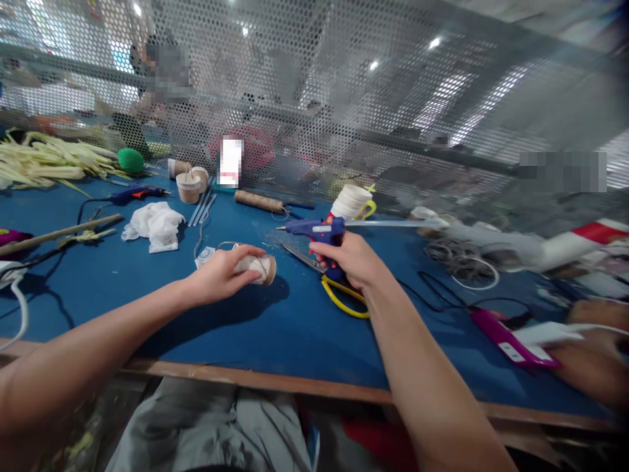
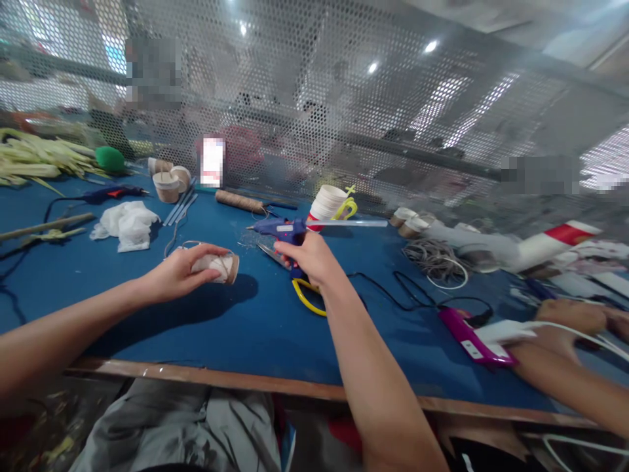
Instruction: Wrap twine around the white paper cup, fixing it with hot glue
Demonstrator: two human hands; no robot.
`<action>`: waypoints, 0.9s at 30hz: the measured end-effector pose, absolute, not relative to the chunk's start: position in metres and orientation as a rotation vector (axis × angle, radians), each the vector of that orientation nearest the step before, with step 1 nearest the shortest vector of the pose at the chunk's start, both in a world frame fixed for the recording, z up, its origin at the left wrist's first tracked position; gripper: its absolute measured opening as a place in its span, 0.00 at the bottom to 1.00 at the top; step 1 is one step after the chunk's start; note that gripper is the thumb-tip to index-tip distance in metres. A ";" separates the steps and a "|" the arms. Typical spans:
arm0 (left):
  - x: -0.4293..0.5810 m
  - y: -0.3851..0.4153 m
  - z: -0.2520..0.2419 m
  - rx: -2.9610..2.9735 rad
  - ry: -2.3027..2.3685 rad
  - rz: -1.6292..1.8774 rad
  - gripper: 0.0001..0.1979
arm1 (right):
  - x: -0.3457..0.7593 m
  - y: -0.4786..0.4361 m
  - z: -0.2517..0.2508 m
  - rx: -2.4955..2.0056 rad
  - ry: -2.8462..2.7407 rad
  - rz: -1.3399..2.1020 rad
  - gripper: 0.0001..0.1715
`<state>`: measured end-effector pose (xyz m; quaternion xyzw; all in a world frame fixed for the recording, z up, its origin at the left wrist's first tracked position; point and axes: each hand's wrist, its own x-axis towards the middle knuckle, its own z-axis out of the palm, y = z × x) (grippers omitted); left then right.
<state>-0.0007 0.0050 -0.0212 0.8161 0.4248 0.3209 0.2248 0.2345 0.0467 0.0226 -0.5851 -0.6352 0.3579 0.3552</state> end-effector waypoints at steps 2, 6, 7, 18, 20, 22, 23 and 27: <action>-0.001 0.003 -0.020 2.277 1.163 0.920 0.19 | 0.237 0.065 0.018 -1.590 -1.611 0.830 0.07; 0.000 -0.002 -0.020 2.376 1.063 0.980 0.18 | 0.238 0.094 0.000 -1.715 -1.660 0.798 0.15; 0.000 -0.003 -0.021 2.412 1.026 0.991 0.18 | 0.238 0.099 -0.006 -1.754 -1.668 0.778 0.17; 0.004 -0.009 -0.025 2.673 0.808 0.903 0.19 | 0.221 0.089 0.009 -1.855 -1.894 0.412 0.13; 0.004 -0.009 -0.026 2.682 0.783 0.890 0.19 | 0.207 0.067 0.025 -1.683 -2.036 0.513 0.14; 0.005 -0.010 -0.027 2.684 0.758 0.883 0.18 | 0.193 0.045 0.039 -1.274 -2.281 0.908 0.15; 0.005 -0.010 -0.027 2.684 0.750 0.872 0.18 | 0.186 0.036 0.044 -1.177 -2.335 1.017 0.15; 0.006 -0.011 -0.028 2.661 0.744 0.774 0.16 | 0.171 0.019 0.051 -1.201 -2.388 1.124 0.11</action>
